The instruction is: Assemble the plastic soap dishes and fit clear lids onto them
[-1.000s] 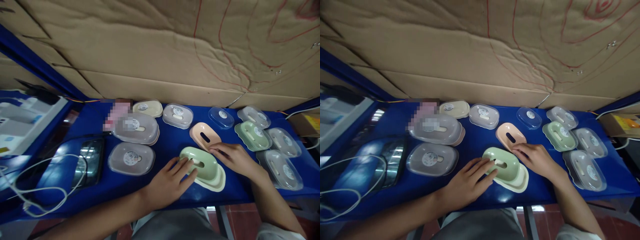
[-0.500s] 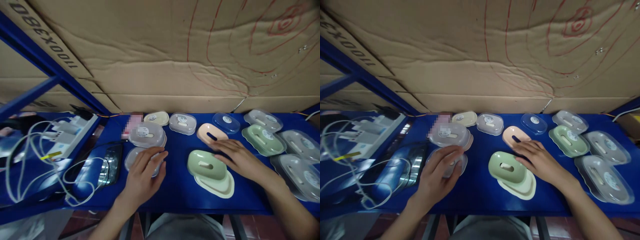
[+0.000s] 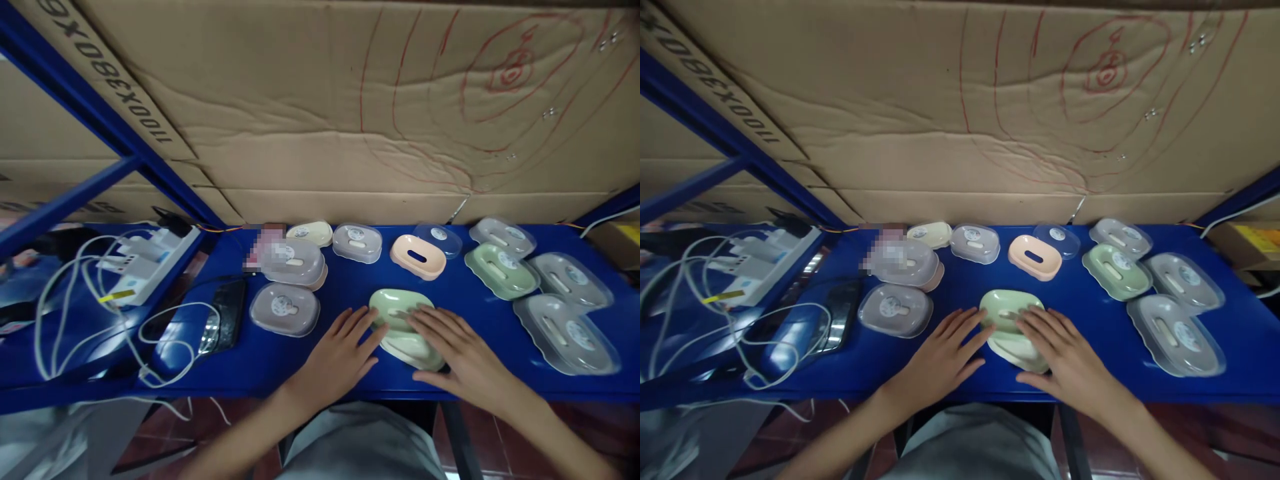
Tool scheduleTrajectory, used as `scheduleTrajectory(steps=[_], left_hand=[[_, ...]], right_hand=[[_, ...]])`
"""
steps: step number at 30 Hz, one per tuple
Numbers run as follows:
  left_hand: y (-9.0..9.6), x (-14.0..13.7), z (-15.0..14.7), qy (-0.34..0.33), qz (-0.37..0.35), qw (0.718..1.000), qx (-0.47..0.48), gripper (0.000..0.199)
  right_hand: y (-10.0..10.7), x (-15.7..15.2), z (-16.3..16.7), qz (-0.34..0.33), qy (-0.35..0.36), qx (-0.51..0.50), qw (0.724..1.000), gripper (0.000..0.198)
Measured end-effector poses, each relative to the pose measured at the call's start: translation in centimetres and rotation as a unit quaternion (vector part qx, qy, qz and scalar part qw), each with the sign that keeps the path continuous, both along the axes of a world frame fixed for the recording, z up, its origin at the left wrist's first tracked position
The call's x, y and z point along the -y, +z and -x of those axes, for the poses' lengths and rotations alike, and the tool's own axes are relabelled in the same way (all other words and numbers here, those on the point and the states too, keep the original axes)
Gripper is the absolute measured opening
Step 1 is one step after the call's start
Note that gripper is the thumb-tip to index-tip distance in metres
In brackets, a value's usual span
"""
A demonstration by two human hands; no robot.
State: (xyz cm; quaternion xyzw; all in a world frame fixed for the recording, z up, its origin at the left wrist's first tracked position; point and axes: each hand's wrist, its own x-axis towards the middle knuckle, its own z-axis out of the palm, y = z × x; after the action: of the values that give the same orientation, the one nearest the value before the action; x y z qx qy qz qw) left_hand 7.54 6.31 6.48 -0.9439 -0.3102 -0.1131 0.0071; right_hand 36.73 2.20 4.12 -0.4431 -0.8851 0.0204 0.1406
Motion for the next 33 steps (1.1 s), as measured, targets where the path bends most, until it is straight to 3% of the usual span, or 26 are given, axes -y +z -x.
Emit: scheduleTrajectory(steps=[3, 6, 8, 10, 13, 16, 20, 24, 27, 30, 32, 33], left_hand=[[-1.0, 1.4, -0.3, 0.005, 0.01, 1.0, 0.026, 0.033], [-1.2, 1.9, 0.7, 0.014, -0.003, 0.997, 0.07, 0.031], [-0.5, 1.1, 2.8, 0.048, -0.032, 0.989, 0.136, 0.032], [0.6, -0.5, 5.9, 0.114, -0.086, 0.963, 0.228, 0.029], [2.0, -3.0, 10.7, 0.238, -0.135, 0.925, 0.263, 0.024], [1.7, -3.5, 12.8, 0.25, -0.131, 0.922, 0.265, 0.023], [-1.0, 0.0, 10.3, 0.179, -0.145, 0.938, 0.258, 0.027], [-3.1, 3.3, 6.0, 0.078, -0.081, 0.966, 0.232, 0.026], [-3.4, 2.6, 3.9, 0.034, -0.105, 0.981, 0.157, 0.031], [-3.2, 0.3, 2.6, 0.029, -0.147, 0.985, 0.082, 0.037], [-3.1, -1.2, 2.1, 0.019, -0.154, 0.988, 0.027, 0.034], [-3.1, -1.8, 1.9, 0.009, -0.151, 0.989, -0.001, 0.031]], right_hand=[[-1.5, 2.2, 0.6, -0.043, -0.04, -0.009, 0.998, 0.06], [-2.1, 2.0, 1.0, -0.073, -0.035, -0.012, 0.997, 0.05], [-2.0, 0.9, 1.1, -0.086, -0.028, -0.01, 0.996, 0.045], [-1.8, -0.8, 1.2, -0.092, -0.022, -0.011, 0.995, 0.043], [-1.7, -3.5, 1.3, -0.09, -0.011, -0.005, 0.996, 0.049], [-2.0, -5.5, 1.1, -0.111, -0.017, 0.015, 0.994, 0.058], [-2.9, -6.2, 0.1, -0.153, -0.033, 0.037, 0.987, 0.053], [-3.3, -5.4, 0.4, -0.141, -0.022, 0.026, 0.989, 0.05], [-2.5, -5.6, 1.5, -0.1, 0.046, 0.02, 0.994, 0.048], [-0.8, -7.8, 1.0, -0.047, 0.106, -0.012, 0.993, 0.041], [0.3, -10.5, -0.9, -0.051, 0.053, -0.048, 0.996, 0.039], [0.5, -11.9, -2.3, -0.066, -0.009, -0.06, 0.996, 0.041]])
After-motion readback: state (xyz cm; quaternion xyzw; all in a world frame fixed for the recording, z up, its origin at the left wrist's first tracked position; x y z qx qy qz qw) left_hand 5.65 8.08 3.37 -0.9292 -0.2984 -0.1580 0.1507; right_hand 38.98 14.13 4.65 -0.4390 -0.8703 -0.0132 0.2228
